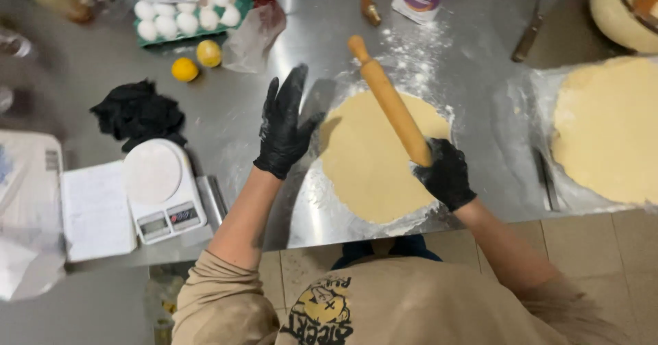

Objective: Preparing pastry by rolling out dough with a rolling pin and using a scraper on a kitchen workbench.

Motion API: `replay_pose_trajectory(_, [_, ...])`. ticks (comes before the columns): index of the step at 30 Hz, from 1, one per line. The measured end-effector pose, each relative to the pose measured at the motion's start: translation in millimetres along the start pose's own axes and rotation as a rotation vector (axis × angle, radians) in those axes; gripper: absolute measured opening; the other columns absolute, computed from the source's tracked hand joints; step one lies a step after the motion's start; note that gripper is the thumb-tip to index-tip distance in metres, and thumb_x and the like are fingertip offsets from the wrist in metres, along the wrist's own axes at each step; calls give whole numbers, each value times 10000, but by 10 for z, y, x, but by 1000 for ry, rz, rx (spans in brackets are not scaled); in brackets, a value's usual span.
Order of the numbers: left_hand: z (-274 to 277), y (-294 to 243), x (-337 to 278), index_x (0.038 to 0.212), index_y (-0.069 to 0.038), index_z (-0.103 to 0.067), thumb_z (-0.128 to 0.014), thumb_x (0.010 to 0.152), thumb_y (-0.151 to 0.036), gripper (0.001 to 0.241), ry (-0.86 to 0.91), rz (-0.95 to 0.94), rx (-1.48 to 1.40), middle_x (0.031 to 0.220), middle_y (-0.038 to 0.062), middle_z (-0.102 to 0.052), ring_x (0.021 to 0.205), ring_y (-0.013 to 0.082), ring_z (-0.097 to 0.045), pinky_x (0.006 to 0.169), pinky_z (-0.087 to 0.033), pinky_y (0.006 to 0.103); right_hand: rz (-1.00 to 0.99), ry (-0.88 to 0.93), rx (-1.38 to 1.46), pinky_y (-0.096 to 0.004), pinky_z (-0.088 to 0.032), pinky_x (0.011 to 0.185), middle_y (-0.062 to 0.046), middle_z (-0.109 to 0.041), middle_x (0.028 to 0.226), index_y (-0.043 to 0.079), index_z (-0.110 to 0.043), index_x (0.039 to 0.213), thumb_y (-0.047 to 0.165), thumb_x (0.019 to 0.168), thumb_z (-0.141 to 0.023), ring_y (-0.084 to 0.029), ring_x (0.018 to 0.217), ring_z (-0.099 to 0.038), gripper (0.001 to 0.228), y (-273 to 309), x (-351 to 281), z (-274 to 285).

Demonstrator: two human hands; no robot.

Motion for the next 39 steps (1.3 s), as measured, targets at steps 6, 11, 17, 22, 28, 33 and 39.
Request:
replay_pose_trajectory(6, [1363,1854,-1768,1701,-130,-47,-770,1097,-42,946,-1060,598,-472,1029,137,-718,848,187,-645,763,-594,330,31,97,121,-482,-513,866,-192,-685,1035,3,-682,1118,266,871,-806,-387,1008,-636,381,-256,-67,65])
replay_pose_trajectory(11, [1877,3008,-3656,1572,-75,-168,-605,996,-199,734,-1276,1243,-789,762,112,-769,434,199,-613,372,-480,320,-173,238,389,-407,-499,772,-119,-702,936,16,-697,1073,230,885,-790,-270,862,-651,299,-192,54,107])
replay_pose_trajectory(17, [1919,3186,-3691,1654,-161,-6,-664,1105,-166,857,-1188,1241,-897,890,177,-812,531,240,-699,429,-523,361,-282,287,517,-390,-505,740,-107,-709,920,15,-706,1068,225,869,-797,-239,812,-644,304,-107,13,-48])
replay_pose_trajectory(22, [1473,3175,-2480,1667,-182,-43,-615,1129,-3,806,-861,876,-940,989,172,-783,692,270,-756,499,-548,382,76,28,63,-484,-527,856,-212,-692,1121,-1,-663,1225,284,798,-861,-401,1029,-653,550,-159,-96,32])
replay_pose_trajectory(28, [645,1497,-514,1581,-87,-543,-600,1002,-18,586,-161,387,-1062,1200,109,-723,1075,149,-698,927,-538,289,2,104,-39,-512,-531,811,-192,-703,1086,55,-657,1275,286,804,-867,-413,983,-666,564,82,-140,252])
replay_pose_trajectory(33, [-313,622,418,1360,-118,-652,-609,1046,-324,377,55,146,-457,1323,163,-676,1219,375,-609,1012,-469,455,-49,10,-28,-501,-546,775,-192,-695,1066,55,-655,1245,281,761,-876,-398,935,-681,578,30,-164,236])
replay_pose_trajectory(39, [-1271,201,970,1336,-170,-690,-537,1072,-295,330,92,103,-522,1370,101,-683,1274,335,-617,1103,-482,415,-97,-23,-13,-484,-550,776,-181,-691,1079,60,-654,1253,279,792,-885,-383,933,-680,560,167,-100,132])
Point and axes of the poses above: each hand's wrist, its own x-axis towards the middle knuckle, its own z-axis out of the back of the hand, y = z × x, the point moved 6 cm from there along x, towards the middle knuckle
